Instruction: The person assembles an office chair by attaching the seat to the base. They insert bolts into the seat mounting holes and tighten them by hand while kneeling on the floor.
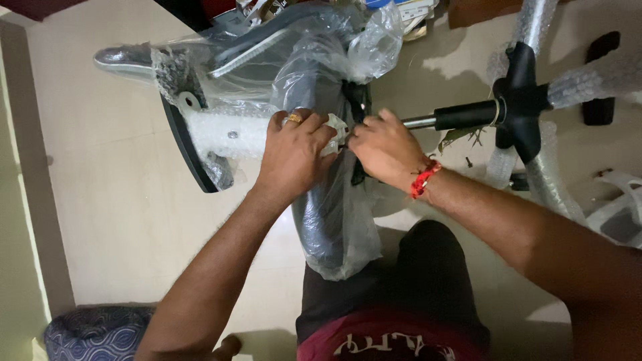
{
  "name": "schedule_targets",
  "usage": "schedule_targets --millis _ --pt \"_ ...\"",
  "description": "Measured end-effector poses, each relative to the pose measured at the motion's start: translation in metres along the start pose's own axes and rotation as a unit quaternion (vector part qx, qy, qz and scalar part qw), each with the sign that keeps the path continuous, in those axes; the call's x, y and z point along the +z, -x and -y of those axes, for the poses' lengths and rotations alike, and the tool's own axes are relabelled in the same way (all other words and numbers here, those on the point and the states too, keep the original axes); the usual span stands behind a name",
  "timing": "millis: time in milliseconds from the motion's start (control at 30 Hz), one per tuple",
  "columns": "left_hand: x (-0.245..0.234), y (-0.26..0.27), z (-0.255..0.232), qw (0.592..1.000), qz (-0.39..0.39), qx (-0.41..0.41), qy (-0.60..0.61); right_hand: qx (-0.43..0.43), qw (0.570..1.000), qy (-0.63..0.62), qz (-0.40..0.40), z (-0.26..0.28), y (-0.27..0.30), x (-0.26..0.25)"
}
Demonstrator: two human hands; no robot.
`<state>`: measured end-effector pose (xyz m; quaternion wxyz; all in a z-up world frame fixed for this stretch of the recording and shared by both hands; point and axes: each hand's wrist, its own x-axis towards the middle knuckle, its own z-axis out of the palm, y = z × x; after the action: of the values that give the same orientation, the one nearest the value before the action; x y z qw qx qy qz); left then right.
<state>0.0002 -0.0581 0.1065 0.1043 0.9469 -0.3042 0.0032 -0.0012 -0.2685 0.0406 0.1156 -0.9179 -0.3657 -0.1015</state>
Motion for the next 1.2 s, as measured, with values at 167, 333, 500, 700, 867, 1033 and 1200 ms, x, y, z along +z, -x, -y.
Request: schedule_targets --millis 167,333,500,700,867,1033,1200 --pt "0.0 -0.001 -0.001 1.0 -0.015 0.01 -0.002 0.029 0.999 -0.028 0.014 -0.002 -0.001 0.001" --pt "0.0 0.0 -0.001 1.0 0.011 -0.004 -0.002 0.07 0.989 -0.123 0.039 0.0 0.003 0.007" --pt "0.002 -0.001 -0.001 1.0 0.007 0.001 -0.006 0.075 0.984 -0.146 0.066 -0.004 0.004 0.008" --pt "0.003 -0.001 -0.001 1.0 0.001 0.003 -0.012 0.094 0.991 -0.082 0.057 0.002 0.004 0.008" --pt "0.003 -0.002 -0.001 1.0 -0.009 0.005 -0.008 0.029 0.999 -0.01 -0.02 0.002 0.003 0.009" --pt "0.002 0.0 -0.002 1.0 -0.002 0.008 -0.005 0.13 0.961 -0.138 0.203 -0.009 -0.013 0.007" --pt "-0.001 -0.007 -0.007 1.0 -0.001 0.009 -0.011 0.125 0.945 -0.145 0.266 -0.018 -0.024 0.003"
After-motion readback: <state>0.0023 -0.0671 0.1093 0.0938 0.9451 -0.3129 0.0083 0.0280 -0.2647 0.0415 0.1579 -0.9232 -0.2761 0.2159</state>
